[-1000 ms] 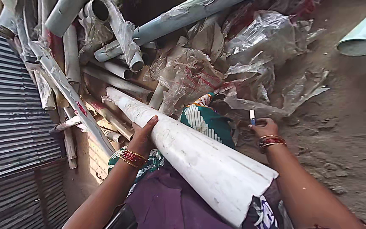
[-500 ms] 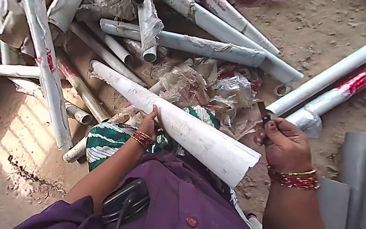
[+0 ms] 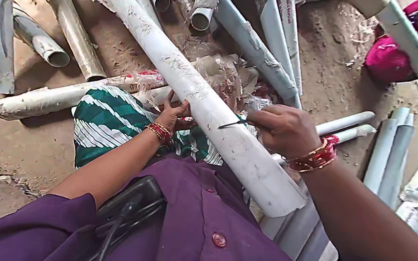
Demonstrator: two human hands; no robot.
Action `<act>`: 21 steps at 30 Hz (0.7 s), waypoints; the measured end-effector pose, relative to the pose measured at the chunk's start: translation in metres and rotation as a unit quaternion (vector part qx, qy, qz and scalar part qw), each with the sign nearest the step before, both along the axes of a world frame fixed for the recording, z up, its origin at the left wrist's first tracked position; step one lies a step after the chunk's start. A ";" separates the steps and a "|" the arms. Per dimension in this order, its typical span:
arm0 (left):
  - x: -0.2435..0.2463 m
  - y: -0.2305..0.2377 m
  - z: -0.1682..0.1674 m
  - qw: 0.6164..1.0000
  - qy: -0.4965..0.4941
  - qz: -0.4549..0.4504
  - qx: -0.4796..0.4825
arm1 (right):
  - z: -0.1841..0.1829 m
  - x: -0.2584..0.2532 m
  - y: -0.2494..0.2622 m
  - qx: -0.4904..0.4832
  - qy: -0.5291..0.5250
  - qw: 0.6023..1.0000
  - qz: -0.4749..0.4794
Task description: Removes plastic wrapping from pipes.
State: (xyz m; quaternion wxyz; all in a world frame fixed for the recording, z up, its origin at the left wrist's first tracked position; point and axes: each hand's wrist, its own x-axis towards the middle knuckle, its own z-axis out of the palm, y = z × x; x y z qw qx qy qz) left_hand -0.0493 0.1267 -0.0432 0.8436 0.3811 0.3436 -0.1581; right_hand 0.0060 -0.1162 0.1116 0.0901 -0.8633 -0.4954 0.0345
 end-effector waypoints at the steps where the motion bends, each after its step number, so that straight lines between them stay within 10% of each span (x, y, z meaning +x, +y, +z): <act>1: 0.003 0.001 -0.003 1.000 -0.003 -0.005 0.000 | 0.004 0.004 0.003 -0.013 -0.001 1.000 -0.022; 8: 0.020 0.007 -0.006 0.998 -0.005 -0.054 -0.010 | 0.032 -0.012 -0.002 -0.133 0.037 0.990 0.034; 12: 0.027 0.003 -0.007 0.997 0.003 -0.072 -0.002 | 0.027 0.011 -0.010 -0.095 0.030 0.990 -0.097; 21: 0.037 -0.002 -0.008 0.996 0.023 -0.083 0.004 | -0.016 0.048 0.008 -0.048 0.295 0.937 -0.182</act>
